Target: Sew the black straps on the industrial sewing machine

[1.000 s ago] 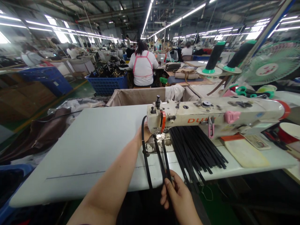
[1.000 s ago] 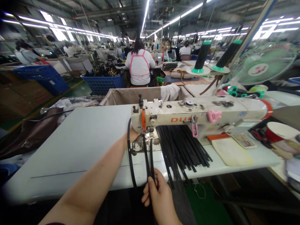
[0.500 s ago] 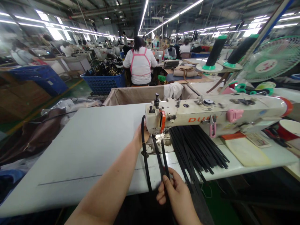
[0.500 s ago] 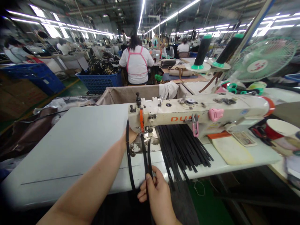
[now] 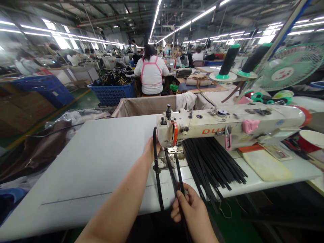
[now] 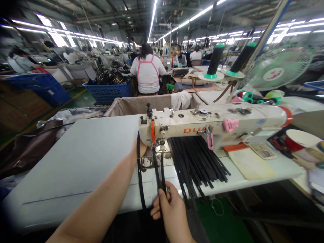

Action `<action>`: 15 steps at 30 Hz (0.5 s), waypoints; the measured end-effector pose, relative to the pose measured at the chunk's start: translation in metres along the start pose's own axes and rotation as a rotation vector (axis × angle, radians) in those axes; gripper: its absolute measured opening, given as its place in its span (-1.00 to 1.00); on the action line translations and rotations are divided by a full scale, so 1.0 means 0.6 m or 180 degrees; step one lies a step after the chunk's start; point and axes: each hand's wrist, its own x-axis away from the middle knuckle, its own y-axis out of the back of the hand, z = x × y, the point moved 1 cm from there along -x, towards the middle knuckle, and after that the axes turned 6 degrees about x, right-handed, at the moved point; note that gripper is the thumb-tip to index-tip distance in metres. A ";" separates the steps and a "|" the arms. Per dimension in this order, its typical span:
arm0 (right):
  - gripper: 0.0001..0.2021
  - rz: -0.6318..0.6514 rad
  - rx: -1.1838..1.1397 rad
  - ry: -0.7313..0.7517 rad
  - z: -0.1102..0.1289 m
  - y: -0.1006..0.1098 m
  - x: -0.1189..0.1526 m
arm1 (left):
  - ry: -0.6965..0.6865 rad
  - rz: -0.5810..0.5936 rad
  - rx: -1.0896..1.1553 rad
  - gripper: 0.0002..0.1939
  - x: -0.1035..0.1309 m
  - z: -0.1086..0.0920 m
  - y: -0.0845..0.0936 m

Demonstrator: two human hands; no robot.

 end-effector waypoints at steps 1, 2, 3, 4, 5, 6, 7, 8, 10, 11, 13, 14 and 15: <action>-0.19 0.0027 0.0006 0.0021 -0.002 0.002 0.000 | -0.0027 -0.0052 -0.0039 -0.86 0.003 -0.002 0.002; -0.22 0.0059 0.0011 0.0048 -0.006 0.003 0.000 | -0.0104 -0.0114 -0.0048 -0.85 0.006 -0.003 0.003; -0.24 0.0100 0.0014 0.0075 -0.010 0.004 0.000 | -0.0225 -0.0184 -0.0050 -0.85 0.010 -0.002 0.003; -0.27 0.0126 0.0019 0.0109 -0.014 0.005 0.000 | -0.0391 -0.0248 -0.0061 -0.83 0.013 0.001 0.003; -0.29 0.0130 0.0027 0.0151 -0.018 0.006 0.000 | -0.0569 -0.0298 -0.0099 -0.81 0.018 0.007 0.002; -0.31 0.0114 0.0047 0.0201 -0.023 0.007 -0.001 | -0.0719 -0.0359 -0.0168 -0.80 0.025 0.014 0.001; -0.32 0.0083 0.0072 0.0251 -0.027 0.007 -0.001 | -0.0838 -0.0384 -0.0269 -0.80 0.033 0.024 -0.001; -0.33 0.0047 0.0100 0.0287 -0.031 0.007 -0.002 | -0.0954 -0.0369 -0.0419 -0.83 0.045 0.034 -0.003; -0.33 0.0004 0.0135 0.0314 -0.038 0.008 -0.005 | -0.1269 -0.0297 -0.0679 -0.83 0.075 0.054 -0.007; -0.33 0.0012 0.0139 0.0307 -0.041 0.007 -0.007 | -0.1474 -0.0208 -0.0795 -0.80 0.093 0.062 -0.008; -0.31 0.0039 0.0137 0.0301 -0.045 0.008 -0.011 | -0.1867 -0.0069 -0.1157 -0.75 0.130 0.069 -0.009; -0.31 0.0050 0.0145 0.0313 -0.047 0.008 -0.013 | -0.1997 -0.0011 -0.1343 -0.71 0.145 0.069 -0.008; -0.30 0.0059 0.0160 0.0332 -0.048 0.009 -0.015 | -0.2072 0.0052 -0.1505 -0.67 0.158 0.067 -0.007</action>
